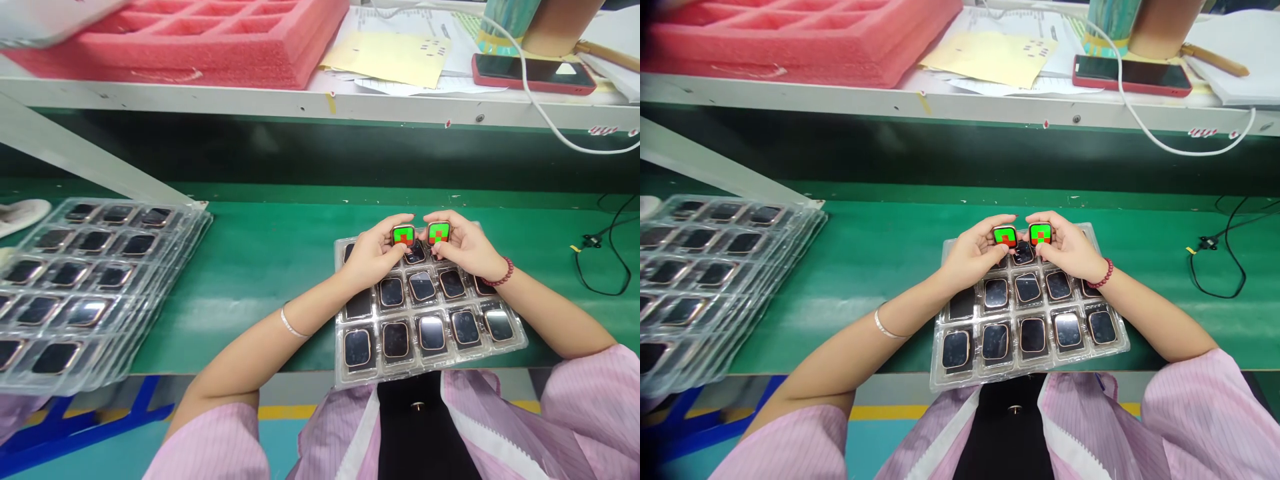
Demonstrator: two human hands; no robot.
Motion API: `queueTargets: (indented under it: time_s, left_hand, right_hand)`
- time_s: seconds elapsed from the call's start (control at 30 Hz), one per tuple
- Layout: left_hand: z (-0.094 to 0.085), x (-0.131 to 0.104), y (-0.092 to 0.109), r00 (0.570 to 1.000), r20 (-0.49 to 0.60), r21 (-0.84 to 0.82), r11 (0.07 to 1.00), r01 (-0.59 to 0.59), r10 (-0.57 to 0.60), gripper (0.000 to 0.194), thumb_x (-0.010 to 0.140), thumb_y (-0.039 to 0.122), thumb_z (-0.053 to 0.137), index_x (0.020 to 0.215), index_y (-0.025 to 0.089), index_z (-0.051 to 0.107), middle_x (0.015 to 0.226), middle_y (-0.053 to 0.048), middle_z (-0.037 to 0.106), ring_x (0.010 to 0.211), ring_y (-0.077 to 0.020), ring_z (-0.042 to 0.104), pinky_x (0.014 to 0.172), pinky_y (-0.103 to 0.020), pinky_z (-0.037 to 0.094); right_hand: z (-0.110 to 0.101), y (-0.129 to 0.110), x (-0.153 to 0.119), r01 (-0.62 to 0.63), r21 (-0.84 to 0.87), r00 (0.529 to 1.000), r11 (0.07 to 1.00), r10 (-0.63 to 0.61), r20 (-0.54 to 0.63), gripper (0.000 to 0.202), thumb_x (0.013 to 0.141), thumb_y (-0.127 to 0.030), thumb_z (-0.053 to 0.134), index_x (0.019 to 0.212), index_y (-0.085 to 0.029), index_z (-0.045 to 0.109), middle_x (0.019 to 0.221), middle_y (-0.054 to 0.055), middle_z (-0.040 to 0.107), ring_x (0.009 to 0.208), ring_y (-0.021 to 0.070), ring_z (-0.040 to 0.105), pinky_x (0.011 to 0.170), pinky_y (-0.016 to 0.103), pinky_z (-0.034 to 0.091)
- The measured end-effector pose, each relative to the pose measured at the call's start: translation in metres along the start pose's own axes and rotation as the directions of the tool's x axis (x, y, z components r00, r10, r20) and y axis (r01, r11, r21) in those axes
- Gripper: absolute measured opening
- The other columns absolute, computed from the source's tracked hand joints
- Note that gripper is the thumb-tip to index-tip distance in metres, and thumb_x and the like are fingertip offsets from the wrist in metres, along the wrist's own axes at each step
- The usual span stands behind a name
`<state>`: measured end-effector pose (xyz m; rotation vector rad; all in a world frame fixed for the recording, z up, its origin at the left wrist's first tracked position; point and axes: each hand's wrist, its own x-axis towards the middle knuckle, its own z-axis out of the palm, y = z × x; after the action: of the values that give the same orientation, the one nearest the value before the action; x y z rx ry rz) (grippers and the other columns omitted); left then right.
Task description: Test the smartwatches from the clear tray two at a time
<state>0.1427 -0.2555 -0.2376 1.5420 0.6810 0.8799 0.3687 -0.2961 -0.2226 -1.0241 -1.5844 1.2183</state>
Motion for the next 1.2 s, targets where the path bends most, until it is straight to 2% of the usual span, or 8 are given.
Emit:
queueTargets:
  time_s: [0.17,0.3,0.43,0.53,0.6,0.77,0.93,1.2]
  left_hand:
    - [-0.001,-0.001,-0.002,1.000,-0.017,0.049,0.999,0.008,-0.008,0.049,0.085,0.021,0.067,0.134,0.018,0.063,0.107,-0.009,0.075,0.086,-0.0186,0.074,0.080,-0.032,0.062]
    - [-0.001,-0.001,-0.001,1.000,-0.018,0.104,0.995,-0.004,0.006,0.041,0.086,0.024,0.067,0.126,0.018,0.067,0.105,-0.008,0.075,0.087,-0.0199,0.073,0.080,-0.033,0.060]
    - [-0.001,-0.001,0.002,1.000,-0.024,0.095,0.995,-0.017,0.020,0.036,0.086,0.027,0.068,0.120,0.018,0.069,0.105,-0.008,0.075,0.089,-0.0204,0.072,0.078,-0.031,0.058]
    - [0.000,-0.001,0.005,1.000,-0.026,0.043,0.999,0.001,0.000,0.032,0.087,0.030,0.069,0.118,0.018,0.069,0.102,-0.007,0.075,0.081,-0.0171,0.070,0.075,-0.030,0.057]
    - [0.000,-0.001,0.005,1.000,-0.031,0.026,1.000,0.004,-0.003,0.032,0.087,0.030,0.069,0.117,0.018,0.069,0.102,-0.007,0.075,0.079,-0.0164,0.069,0.074,-0.029,0.056]
    - [0.000,-0.001,0.005,0.999,-0.036,0.078,0.997,-0.005,0.008,0.034,0.086,0.025,0.067,0.119,0.018,0.068,0.101,-0.007,0.075,0.086,-0.0188,0.070,0.075,-0.030,0.055]
    - [0.001,-0.001,0.007,0.999,-0.030,0.115,0.993,-0.017,0.020,0.039,0.084,0.021,0.065,0.123,0.017,0.066,0.100,-0.007,0.076,0.089,-0.0187,0.071,0.077,-0.029,0.056]
    - [0.001,-0.001,0.008,0.999,-0.039,0.095,0.996,-0.003,0.007,0.045,0.079,0.017,0.065,0.124,0.019,0.064,0.100,-0.006,0.075,0.087,-0.0174,0.071,0.074,-0.027,0.057]
  right_hand:
    - [0.001,-0.001,0.000,0.024,-0.026,1.000,0.999,-0.023,0.004,0.038,0.089,-0.024,0.070,0.124,-0.021,0.056,0.108,0.007,0.071,0.098,0.0194,0.071,0.077,0.030,0.059]
    - [0.001,-0.004,0.000,0.033,-0.051,0.999,0.998,-0.032,0.007,0.032,0.090,-0.026,0.071,0.119,-0.022,0.058,0.101,0.006,0.072,0.095,0.0195,0.072,0.083,0.033,0.059]
    - [0.001,-0.006,0.000,0.045,-0.048,0.999,0.998,-0.045,0.008,0.025,0.091,-0.026,0.070,0.113,-0.021,0.060,0.095,0.005,0.073,0.085,0.0171,0.070,0.072,0.029,0.057]
    - [0.000,-0.007,0.000,-0.012,-0.058,1.000,0.998,0.012,0.003,0.020,0.093,-0.028,0.068,0.111,-0.020,0.062,0.090,0.004,0.074,0.068,0.0129,0.063,0.057,0.024,0.051]
    - [0.000,-0.008,0.000,-0.031,-0.050,1.000,0.998,0.031,0.000,0.019,0.094,-0.029,0.066,0.110,-0.019,0.062,0.088,0.004,0.074,0.063,0.0114,0.059,0.054,0.023,0.049]
    - [0.001,-0.009,0.000,-0.024,-0.019,1.000,1.000,0.024,0.007,0.020,0.093,-0.025,0.064,0.112,-0.020,0.061,0.093,0.004,0.074,0.070,0.0123,0.062,0.057,0.023,0.053]
    - [0.000,-0.003,0.000,-0.015,-0.015,1.000,1.000,0.015,0.011,0.038,0.089,-0.019,0.065,0.125,-0.022,0.056,0.112,0.007,0.074,0.077,0.0130,0.068,0.065,0.026,0.059]
    - [-0.001,0.000,0.001,-0.021,-0.017,1.000,1.000,0.021,0.012,0.044,0.087,-0.015,0.064,0.129,-0.023,0.055,0.117,0.008,0.073,0.087,0.0152,0.072,0.071,0.028,0.062]
